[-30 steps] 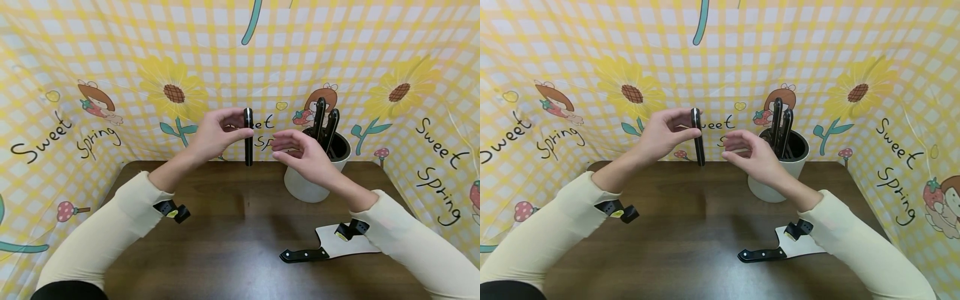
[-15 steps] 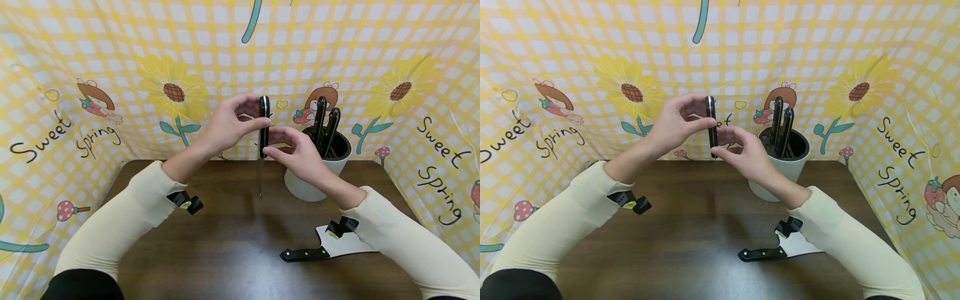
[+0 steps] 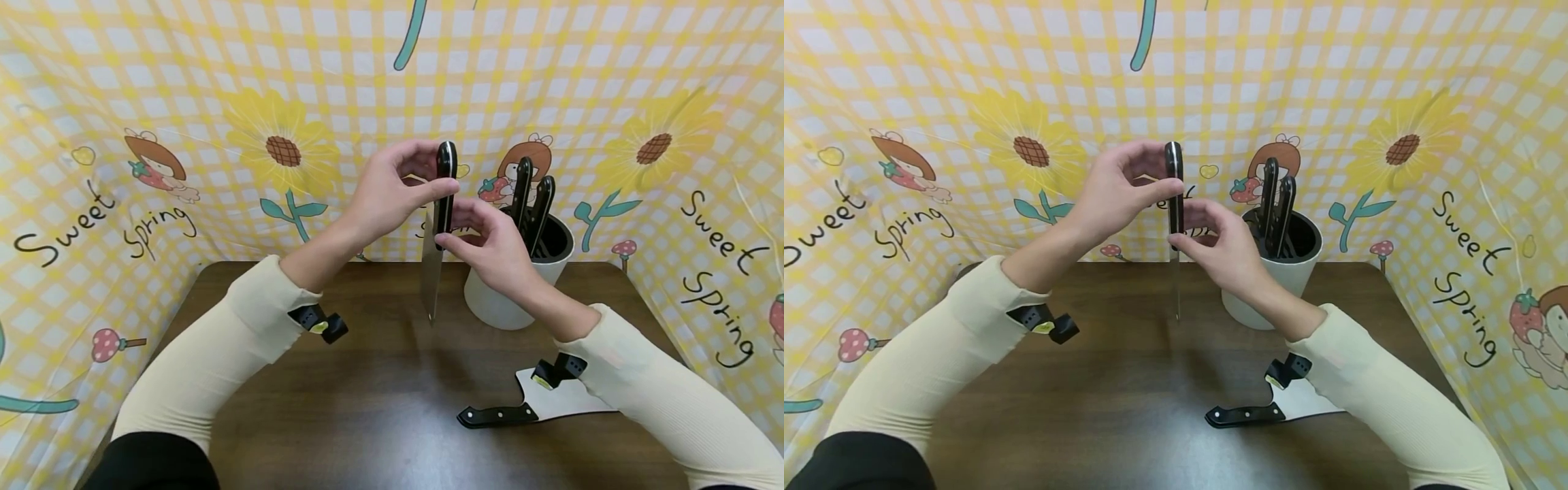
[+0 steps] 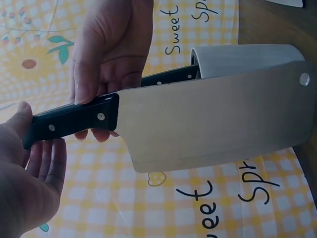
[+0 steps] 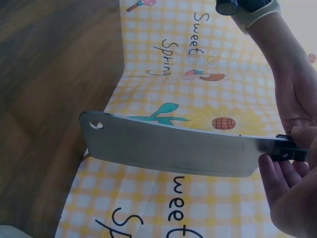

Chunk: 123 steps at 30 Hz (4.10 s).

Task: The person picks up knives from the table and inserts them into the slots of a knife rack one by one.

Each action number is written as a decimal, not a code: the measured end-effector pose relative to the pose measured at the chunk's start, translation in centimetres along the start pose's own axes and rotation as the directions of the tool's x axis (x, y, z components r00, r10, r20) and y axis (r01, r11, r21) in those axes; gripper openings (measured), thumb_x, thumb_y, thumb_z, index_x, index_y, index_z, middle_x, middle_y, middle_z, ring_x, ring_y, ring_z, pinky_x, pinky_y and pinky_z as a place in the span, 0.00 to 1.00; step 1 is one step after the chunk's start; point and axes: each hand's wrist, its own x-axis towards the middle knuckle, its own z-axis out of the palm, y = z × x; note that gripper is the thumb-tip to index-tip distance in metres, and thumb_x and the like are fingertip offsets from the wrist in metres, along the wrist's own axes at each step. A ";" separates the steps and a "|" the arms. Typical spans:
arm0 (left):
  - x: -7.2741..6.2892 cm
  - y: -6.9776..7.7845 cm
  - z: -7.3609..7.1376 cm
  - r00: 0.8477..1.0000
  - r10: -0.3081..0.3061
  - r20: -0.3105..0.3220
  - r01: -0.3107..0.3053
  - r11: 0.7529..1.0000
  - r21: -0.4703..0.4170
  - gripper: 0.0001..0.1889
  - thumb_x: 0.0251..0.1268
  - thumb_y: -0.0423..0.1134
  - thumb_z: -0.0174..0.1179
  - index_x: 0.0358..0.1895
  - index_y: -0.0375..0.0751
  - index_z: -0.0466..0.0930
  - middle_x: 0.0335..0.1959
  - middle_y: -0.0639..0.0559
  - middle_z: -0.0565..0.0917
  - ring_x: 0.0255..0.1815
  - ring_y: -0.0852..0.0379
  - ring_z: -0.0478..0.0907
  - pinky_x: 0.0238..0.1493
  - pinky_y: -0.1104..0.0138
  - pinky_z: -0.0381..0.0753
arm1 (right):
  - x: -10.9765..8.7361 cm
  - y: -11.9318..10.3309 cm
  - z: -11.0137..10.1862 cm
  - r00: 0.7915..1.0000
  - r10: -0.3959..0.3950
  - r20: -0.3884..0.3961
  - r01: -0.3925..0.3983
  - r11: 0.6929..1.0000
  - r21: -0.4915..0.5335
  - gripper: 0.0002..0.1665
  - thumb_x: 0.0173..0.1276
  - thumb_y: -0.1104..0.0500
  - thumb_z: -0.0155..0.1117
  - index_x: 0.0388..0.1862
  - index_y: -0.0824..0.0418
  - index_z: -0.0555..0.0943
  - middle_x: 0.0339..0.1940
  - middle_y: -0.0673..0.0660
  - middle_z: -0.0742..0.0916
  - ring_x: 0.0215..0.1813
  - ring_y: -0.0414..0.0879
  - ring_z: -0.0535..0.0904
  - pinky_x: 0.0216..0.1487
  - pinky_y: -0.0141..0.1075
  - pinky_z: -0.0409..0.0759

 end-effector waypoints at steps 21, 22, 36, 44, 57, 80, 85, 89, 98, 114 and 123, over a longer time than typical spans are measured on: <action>-0.3 -0.2 -0.6 0.998 -0.022 0.059 0.024 0.999 -0.032 0.18 0.78 0.38 0.58 0.65 0.36 0.77 0.49 0.44 0.83 0.48 0.50 0.82 0.49 0.61 0.83 | -0.6 0.0 -2.0 0.999 0.033 -0.039 -0.035 0.998 -0.050 0.21 0.67 0.70 0.70 0.57 0.72 0.78 0.44 0.54 0.87 0.49 0.41 0.83 0.52 0.31 0.81; -0.5 -0.4 -0.8 0.998 -0.029 0.061 0.030 0.999 -0.032 0.18 0.78 0.38 0.57 0.65 0.36 0.76 0.50 0.44 0.83 0.48 0.51 0.82 0.50 0.61 0.83 | -0.7 0.0 -2.2 0.998 0.039 -0.044 -0.041 0.997 -0.059 0.21 0.67 0.70 0.70 0.57 0.71 0.77 0.44 0.54 0.87 0.50 0.41 0.83 0.53 0.31 0.81; -3.8 -3.9 -1.2 0.982 -0.127 0.143 0.113 0.988 0.104 0.17 0.78 0.37 0.57 0.63 0.35 0.77 0.53 0.44 0.83 0.53 0.47 0.82 0.53 0.59 0.81 | -2.3 -1.0 -5.4 0.995 0.068 -0.076 -0.074 0.995 -0.070 0.17 0.69 0.69 0.68 0.56 0.66 0.79 0.41 0.44 0.87 0.47 0.40 0.83 0.49 0.27 0.79; -6.5 -6.6 1.3 0.954 -0.184 0.238 0.156 0.979 0.131 0.17 0.76 0.38 0.60 0.63 0.36 0.77 0.55 0.46 0.83 0.54 0.54 0.82 0.56 0.59 0.81 | -3.4 -1.6 -7.1 0.987 0.111 -0.117 -0.109 0.994 0.020 0.17 0.68 0.70 0.68 0.52 0.57 0.81 0.42 0.46 0.89 0.45 0.39 0.84 0.49 0.25 0.79; -11.7 -11.3 5.5 0.947 -0.145 0.288 0.090 0.977 0.194 0.19 0.70 0.37 0.67 0.60 0.36 0.79 0.51 0.45 0.82 0.52 0.49 0.81 0.53 0.58 0.82 | -5.1 -2.0 -9.7 0.984 0.079 -0.158 -0.057 0.989 0.135 0.17 0.66 0.75 0.67 0.51 0.60 0.83 0.41 0.50 0.89 0.44 0.40 0.83 0.50 0.23 0.79; -17.3 -14.4 11.1 0.846 -0.208 0.490 0.060 0.952 0.300 0.30 0.65 0.47 0.72 0.66 0.41 0.75 0.60 0.47 0.78 0.59 0.54 0.77 0.62 0.66 0.76 | -7.2 -3.1 -14.7 0.975 0.075 -0.208 -0.033 0.979 0.201 0.21 0.66 0.81 0.62 0.55 0.68 0.82 0.45 0.55 0.90 0.45 0.42 0.87 0.45 0.25 0.82; -18.0 -15.0 12.0 0.806 -0.216 0.551 -0.008 0.927 0.375 0.35 0.62 0.52 0.73 0.68 0.41 0.74 0.60 0.49 0.78 0.58 0.58 0.78 0.61 0.73 0.74 | -7.4 -3.4 -15.5 0.972 0.062 -0.228 -0.010 0.976 0.219 0.23 0.66 0.82 0.60 0.57 0.68 0.81 0.45 0.56 0.90 0.44 0.43 0.87 0.43 0.26 0.83; -18.2 -15.4 12.7 0.795 -0.228 0.562 -0.028 0.912 0.410 0.36 0.59 0.55 0.74 0.67 0.43 0.75 0.57 0.51 0.79 0.55 0.63 0.78 0.57 0.75 0.75 | -7.3 -3.7 -16.1 0.968 0.044 -0.248 0.012 0.975 0.220 0.24 0.65 0.83 0.60 0.58 0.70 0.80 0.45 0.57 0.90 0.45 0.43 0.87 0.44 0.25 0.83; -18.9 -16.0 14.1 0.771 -0.265 0.579 -0.092 0.853 0.513 0.37 0.54 0.61 0.75 0.66 0.49 0.78 0.53 0.59 0.79 0.53 0.67 0.75 0.57 0.73 0.74 | -6.0 -3.7 -17.6 0.961 -0.051 -0.273 0.138 0.941 0.309 0.22 0.65 0.86 0.55 0.55 0.76 0.79 0.42 0.62 0.90 0.44 0.46 0.88 0.42 0.29 0.85; -19.6 -16.6 14.8 0.745 -0.252 0.618 -0.188 0.809 0.557 0.18 0.55 0.49 0.77 0.49 0.57 0.87 0.45 0.64 0.81 0.48 0.67 0.74 0.51 0.75 0.72 | -2.7 -5.0 -18.4 0.943 0.012 -0.331 0.075 0.966 0.248 0.18 0.65 0.81 0.63 0.52 0.69 0.82 0.39 0.58 0.89 0.40 0.43 0.87 0.38 0.27 0.84; -19.5 -16.9 14.4 0.769 -0.268 0.581 -0.129 0.825 0.551 0.16 0.58 0.45 0.75 0.50 0.53 0.86 0.46 0.62 0.81 0.49 0.66 0.74 0.52 0.76 0.72 | -0.7 -5.1 -18.3 0.950 0.064 -0.307 0.033 0.953 0.301 0.20 0.63 0.81 0.65 0.52 0.69 0.82 0.39 0.59 0.89 0.39 0.45 0.88 0.38 0.30 0.86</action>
